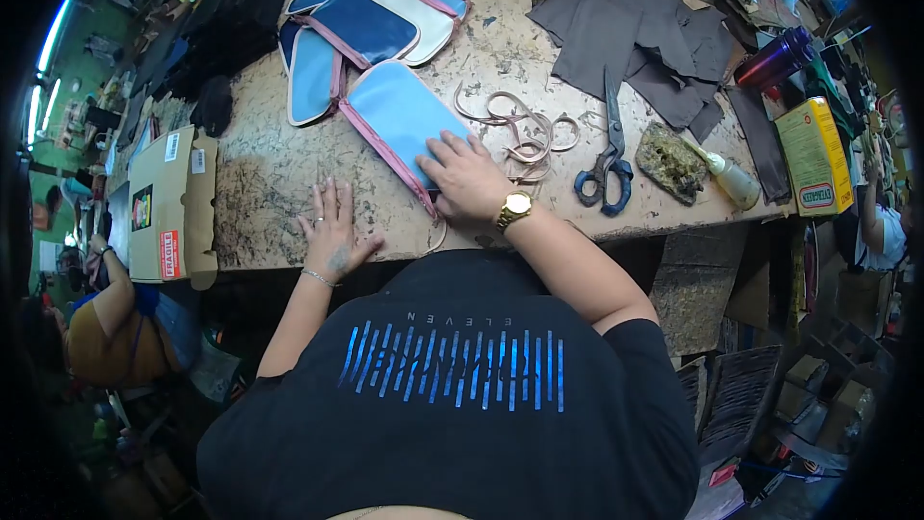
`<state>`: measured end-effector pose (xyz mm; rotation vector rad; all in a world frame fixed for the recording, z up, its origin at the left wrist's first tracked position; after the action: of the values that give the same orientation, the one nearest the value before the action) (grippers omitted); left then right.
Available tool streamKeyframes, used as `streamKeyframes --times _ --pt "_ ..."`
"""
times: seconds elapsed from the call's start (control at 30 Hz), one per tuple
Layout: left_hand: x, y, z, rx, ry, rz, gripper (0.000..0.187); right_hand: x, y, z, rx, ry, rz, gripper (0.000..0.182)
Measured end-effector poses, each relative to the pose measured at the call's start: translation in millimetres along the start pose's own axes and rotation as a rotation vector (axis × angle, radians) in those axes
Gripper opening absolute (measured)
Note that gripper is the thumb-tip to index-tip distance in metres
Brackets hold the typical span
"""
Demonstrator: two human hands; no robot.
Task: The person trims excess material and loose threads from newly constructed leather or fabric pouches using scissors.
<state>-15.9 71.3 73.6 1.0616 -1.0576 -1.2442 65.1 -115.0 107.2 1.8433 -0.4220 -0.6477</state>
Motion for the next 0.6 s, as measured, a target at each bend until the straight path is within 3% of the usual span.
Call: streamKeyframes --times 0.2,0.27,0.33,0.43,0.5,0.53,0.6 --pt "-8.0 -5.5 -11.1 0.059 0.099 0.112 0.08 -0.6 -20.1 -1.9 -0.058 0.053 -0.002 0.036" --pt "-24.0 0.4 -23.6 0.129 0.304 0.148 0.076 -2.4 -19.4 -1.2 -0.035 0.073 0.01 0.034" --pt "-33.4 9.9 -38.1 0.109 0.367 0.174 0.076 2.1 -19.4 -3.1 -0.002 0.092 0.035 0.031" --pt "-49.7 11.4 -52.2 0.127 0.461 0.192 0.077 5.7 -8.2 -7.9 0.157 0.157 0.008 0.023" --pt "-50.4 10.2 -59.0 0.127 0.515 0.172 0.078 20.5 11.5 -9.0 0.226 -0.039 -0.317 0.012" --pt "-47.5 9.9 -63.1 0.121 0.481 0.173 0.078 24.9 24.6 -11.7 0.438 -0.05 -0.31 0.009" --pt "-50.0 9.3 -63.1 0.078 0.539 0.136 0.078 35.6 48.5 -18.1 0.519 -0.133 -0.28 0.008"
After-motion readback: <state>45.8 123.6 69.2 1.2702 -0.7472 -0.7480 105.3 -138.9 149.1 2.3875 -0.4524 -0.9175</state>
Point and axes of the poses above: each hand's wrist, its own z-axis away from the middle knuckle, its own y-axis out of the back of the hand, x = y × z, the point moved 5 cm from there along -z, towards the middle knuckle, and after that the axes turned 1 degree about x, right-handed, at the moved point
